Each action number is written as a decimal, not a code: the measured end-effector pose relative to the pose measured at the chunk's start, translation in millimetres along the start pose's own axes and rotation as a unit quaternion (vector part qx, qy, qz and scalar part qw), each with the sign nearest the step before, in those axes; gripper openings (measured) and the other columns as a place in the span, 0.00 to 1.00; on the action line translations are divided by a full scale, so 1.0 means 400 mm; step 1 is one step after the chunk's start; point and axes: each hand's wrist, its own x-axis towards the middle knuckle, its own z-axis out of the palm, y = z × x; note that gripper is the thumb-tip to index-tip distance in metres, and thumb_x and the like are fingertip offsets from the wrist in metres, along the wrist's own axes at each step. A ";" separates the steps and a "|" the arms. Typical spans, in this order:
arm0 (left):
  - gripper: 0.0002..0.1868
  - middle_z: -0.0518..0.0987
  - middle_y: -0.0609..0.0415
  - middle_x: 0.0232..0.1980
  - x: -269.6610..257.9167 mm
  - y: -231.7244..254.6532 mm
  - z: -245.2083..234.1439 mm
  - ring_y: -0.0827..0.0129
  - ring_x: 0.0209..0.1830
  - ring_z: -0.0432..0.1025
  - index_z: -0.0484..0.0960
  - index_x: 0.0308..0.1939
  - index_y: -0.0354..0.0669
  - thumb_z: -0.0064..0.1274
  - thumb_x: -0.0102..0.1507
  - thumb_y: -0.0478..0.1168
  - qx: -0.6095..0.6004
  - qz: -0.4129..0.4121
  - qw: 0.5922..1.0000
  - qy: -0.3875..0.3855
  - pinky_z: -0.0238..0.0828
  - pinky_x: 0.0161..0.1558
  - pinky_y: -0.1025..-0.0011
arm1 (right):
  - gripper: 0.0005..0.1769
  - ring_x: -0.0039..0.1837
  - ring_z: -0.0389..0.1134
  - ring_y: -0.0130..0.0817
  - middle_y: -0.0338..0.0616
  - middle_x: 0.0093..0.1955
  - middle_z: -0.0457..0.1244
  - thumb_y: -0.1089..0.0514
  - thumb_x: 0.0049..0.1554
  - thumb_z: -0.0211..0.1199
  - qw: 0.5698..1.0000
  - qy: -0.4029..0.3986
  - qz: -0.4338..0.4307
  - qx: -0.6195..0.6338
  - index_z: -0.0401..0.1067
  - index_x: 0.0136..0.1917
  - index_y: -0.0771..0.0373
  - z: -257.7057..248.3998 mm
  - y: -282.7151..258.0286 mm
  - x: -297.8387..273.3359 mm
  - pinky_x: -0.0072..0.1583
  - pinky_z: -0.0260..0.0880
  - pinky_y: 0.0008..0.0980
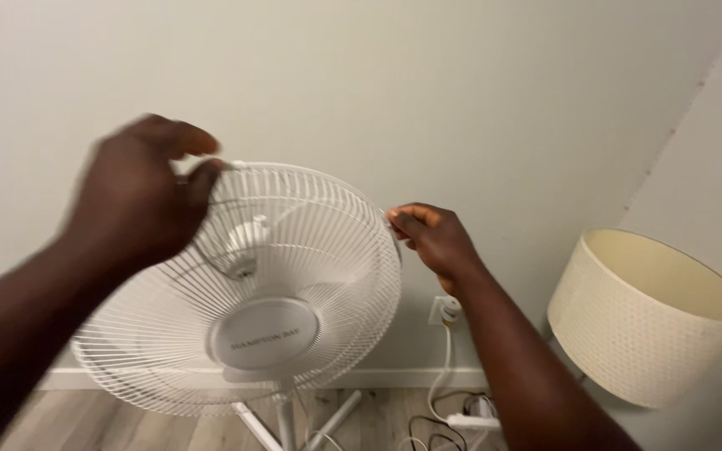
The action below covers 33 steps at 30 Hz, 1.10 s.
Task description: The person removes the front grille of a white standing fan. They first attempt to release the grille by hand, then use a knife to pry open the retaining clips around the edge. After releasing the clips, they lift the grille off and set it aside.
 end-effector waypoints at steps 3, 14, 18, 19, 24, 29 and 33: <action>0.12 0.83 0.45 0.52 0.032 0.004 0.007 0.56 0.47 0.79 0.86 0.50 0.41 0.53 0.67 0.43 0.047 0.007 0.999 -0.016 0.75 0.51 0.57 | 0.14 0.51 0.71 0.30 0.40 0.47 0.72 0.51 0.60 0.62 1.000 0.001 -0.020 -0.023 0.80 0.53 0.61 0.008 -0.036 0.000 0.59 0.69 0.35; 0.15 0.86 0.38 0.42 0.047 0.030 -0.039 0.50 0.42 0.77 0.87 0.51 0.46 0.50 0.73 0.50 -0.011 -0.162 0.975 -0.151 0.75 0.46 0.55 | 0.10 0.49 0.72 0.29 0.38 0.48 0.73 0.54 0.59 0.63 0.968 0.025 -0.043 -0.245 0.80 0.51 0.58 0.100 -0.284 -0.020 0.54 0.73 0.36; 0.16 0.86 0.50 0.40 0.078 0.023 -0.036 0.67 0.37 0.79 0.90 0.43 0.41 0.58 0.65 0.50 -0.023 -0.056 0.991 -0.118 0.76 0.43 0.64 | 0.11 0.49 0.72 0.29 0.38 0.47 0.73 0.52 0.58 0.64 0.956 -0.009 -0.160 -0.248 0.80 0.51 0.56 0.124 -0.330 -0.044 0.54 0.73 0.35; 0.15 0.86 0.50 0.39 0.083 0.018 -0.030 0.66 0.36 0.79 0.90 0.42 0.42 0.57 0.65 0.49 -0.007 -0.051 0.991 -0.124 0.76 0.43 0.62 | 0.11 0.50 0.73 0.29 0.38 0.46 0.73 0.52 0.58 0.64 0.949 -0.027 -0.192 -0.251 0.80 0.51 0.56 0.138 -0.340 -0.048 0.55 0.73 0.35; 0.13 0.87 0.44 0.43 0.107 0.000 -0.030 0.59 0.42 0.78 0.87 0.48 0.41 0.53 0.68 0.45 -0.045 -0.076 0.979 -0.184 0.77 0.48 0.57 | 0.10 0.54 0.74 0.30 0.37 0.49 0.74 0.52 0.58 0.65 0.915 -0.064 -0.256 -0.306 0.79 0.51 0.56 0.213 -0.389 -0.052 0.57 0.73 0.37; 0.14 0.84 0.47 0.53 0.155 0.004 -0.034 0.62 0.53 0.77 0.85 0.53 0.43 0.52 0.66 0.40 -0.031 -0.005 0.969 -0.246 0.74 0.58 0.58 | 0.10 0.54 0.76 0.30 0.38 0.49 0.74 0.55 0.57 0.66 0.919 -0.074 -0.254 -0.292 0.79 0.52 0.56 0.238 -0.382 -0.041 0.58 0.75 0.36; 0.14 0.84 0.49 0.53 0.158 0.009 -0.052 0.63 0.54 0.77 0.85 0.53 0.46 0.51 0.67 0.44 0.012 -0.010 0.962 -0.271 0.71 0.59 0.56 | 0.10 0.54 0.75 0.30 0.38 0.49 0.74 0.54 0.56 0.67 0.924 -0.067 -0.246 -0.285 0.79 0.52 0.56 0.232 -0.376 -0.051 0.58 0.74 0.36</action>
